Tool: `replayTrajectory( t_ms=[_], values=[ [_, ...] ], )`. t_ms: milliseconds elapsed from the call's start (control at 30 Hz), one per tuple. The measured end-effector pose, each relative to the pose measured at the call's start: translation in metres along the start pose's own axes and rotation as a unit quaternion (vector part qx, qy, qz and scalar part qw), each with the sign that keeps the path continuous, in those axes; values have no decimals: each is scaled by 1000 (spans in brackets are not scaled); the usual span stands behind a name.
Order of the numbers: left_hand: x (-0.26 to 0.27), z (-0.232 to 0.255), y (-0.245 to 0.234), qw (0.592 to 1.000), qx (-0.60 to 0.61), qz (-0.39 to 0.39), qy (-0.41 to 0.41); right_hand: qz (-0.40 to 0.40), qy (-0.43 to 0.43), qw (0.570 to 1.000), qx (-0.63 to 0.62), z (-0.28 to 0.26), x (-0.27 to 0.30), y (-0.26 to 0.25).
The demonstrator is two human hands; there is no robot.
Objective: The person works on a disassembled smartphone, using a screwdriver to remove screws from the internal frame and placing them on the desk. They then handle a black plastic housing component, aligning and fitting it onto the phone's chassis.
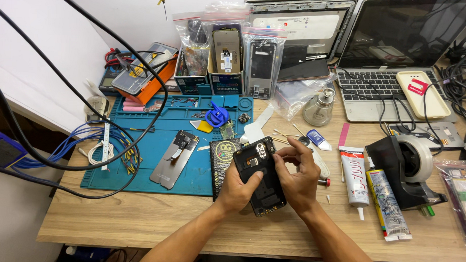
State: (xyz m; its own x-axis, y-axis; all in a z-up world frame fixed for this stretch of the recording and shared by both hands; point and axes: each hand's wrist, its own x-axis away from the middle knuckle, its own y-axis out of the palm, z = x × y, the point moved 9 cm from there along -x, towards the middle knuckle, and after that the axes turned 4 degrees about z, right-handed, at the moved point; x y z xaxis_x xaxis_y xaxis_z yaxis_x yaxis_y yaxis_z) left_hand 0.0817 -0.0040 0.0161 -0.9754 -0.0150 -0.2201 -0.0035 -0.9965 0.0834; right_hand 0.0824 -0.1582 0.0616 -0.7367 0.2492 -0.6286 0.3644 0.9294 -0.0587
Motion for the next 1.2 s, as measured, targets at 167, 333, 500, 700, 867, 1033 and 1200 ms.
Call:
replayTrajectory(
  t_ms=[167,333,500,700,867,1033,1200],
  values=[
    [0,-6,3,1000,23,-10,-12,0,61,998,-21,15,2,0],
    [0,0,3,998,52,-11,-27,-7,156,983,-96,28,0,2],
    [-1,-3,4,999,33,-27,-20,-21,145,988,-52,30,1,2],
    [-1,-6,4,1000,1,-20,-13,-23,70,997,21,11,-5,1],
    [-1,-3,5,1000,2,-19,-6,-25,-7,997,78,-5,-5,2],
    [-2,-6,3,1000,8,-20,-6,-41,-29,996,75,-21,-14,3],
    [-3,-6,1,999,47,-21,-17,-80,-35,993,78,-16,-12,9]
  ],
)
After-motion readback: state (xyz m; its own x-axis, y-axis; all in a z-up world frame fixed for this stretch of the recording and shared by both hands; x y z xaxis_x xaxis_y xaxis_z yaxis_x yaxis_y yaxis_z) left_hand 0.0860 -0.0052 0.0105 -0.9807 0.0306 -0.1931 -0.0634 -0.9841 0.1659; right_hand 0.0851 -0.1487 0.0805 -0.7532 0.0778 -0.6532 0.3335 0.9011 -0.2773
